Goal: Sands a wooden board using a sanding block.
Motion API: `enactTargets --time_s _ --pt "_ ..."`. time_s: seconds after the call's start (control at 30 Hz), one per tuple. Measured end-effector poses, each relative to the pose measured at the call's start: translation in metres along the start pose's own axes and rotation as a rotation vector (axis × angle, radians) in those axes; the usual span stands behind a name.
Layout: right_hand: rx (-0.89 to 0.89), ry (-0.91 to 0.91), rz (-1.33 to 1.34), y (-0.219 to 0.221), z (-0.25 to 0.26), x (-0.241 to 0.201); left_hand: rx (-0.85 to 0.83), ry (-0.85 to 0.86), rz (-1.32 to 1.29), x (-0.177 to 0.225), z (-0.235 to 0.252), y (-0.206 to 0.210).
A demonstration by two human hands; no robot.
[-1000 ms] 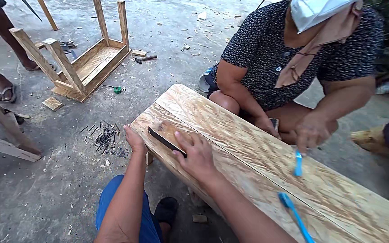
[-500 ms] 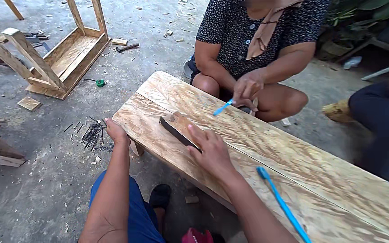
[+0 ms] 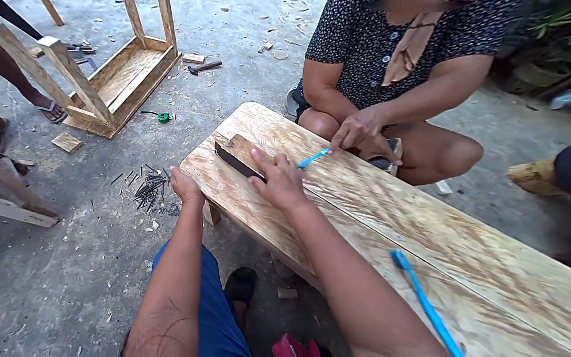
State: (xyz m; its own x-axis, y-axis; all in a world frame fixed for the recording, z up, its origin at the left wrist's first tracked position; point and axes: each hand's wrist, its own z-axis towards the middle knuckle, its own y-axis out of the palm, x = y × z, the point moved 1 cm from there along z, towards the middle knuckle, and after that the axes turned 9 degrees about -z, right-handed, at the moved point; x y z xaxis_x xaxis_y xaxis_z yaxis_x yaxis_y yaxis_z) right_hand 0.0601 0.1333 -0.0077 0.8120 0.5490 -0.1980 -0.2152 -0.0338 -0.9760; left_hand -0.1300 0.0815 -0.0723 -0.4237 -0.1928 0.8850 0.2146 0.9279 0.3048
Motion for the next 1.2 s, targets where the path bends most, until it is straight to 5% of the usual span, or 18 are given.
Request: enactTargets --time_s 0.2,0.3,0.47,0.63,0.77,0.97,1.07,1.2 --pt "0.125 -0.072 -0.015 0.000 -0.106 0.050 -0.133 -0.017 -0.369 -0.021 0.002 -0.004" --pt "0.290 -0.104 -0.066 0.004 -0.126 0.054 -0.056 0.010 -0.375 -0.033 0.002 0.000" --pt "0.304 -0.116 -0.067 0.017 -0.060 -0.015 0.007 0.056 -0.299 -0.036 -0.001 -0.002" --pt "0.025 -0.088 -0.056 0.023 0.033 -0.090 0.052 0.085 -0.206 -0.035 0.001 -0.001" --pt "-0.020 -0.135 -0.052 0.018 0.027 -0.082 0.014 0.057 -0.247 -0.033 -0.002 -0.001" --pt "0.234 -0.252 -0.037 0.020 -0.043 -0.017 -0.041 0.038 -0.326 -0.039 0.002 -0.001" --pt "0.257 -0.247 -0.036 0.022 -0.027 -0.035 -0.045 0.039 -0.251 -0.041 0.002 -0.003" --pt "0.077 -0.209 -0.002 0.027 0.039 -0.099 -0.030 0.042 -0.210 -0.041 0.003 -0.005"
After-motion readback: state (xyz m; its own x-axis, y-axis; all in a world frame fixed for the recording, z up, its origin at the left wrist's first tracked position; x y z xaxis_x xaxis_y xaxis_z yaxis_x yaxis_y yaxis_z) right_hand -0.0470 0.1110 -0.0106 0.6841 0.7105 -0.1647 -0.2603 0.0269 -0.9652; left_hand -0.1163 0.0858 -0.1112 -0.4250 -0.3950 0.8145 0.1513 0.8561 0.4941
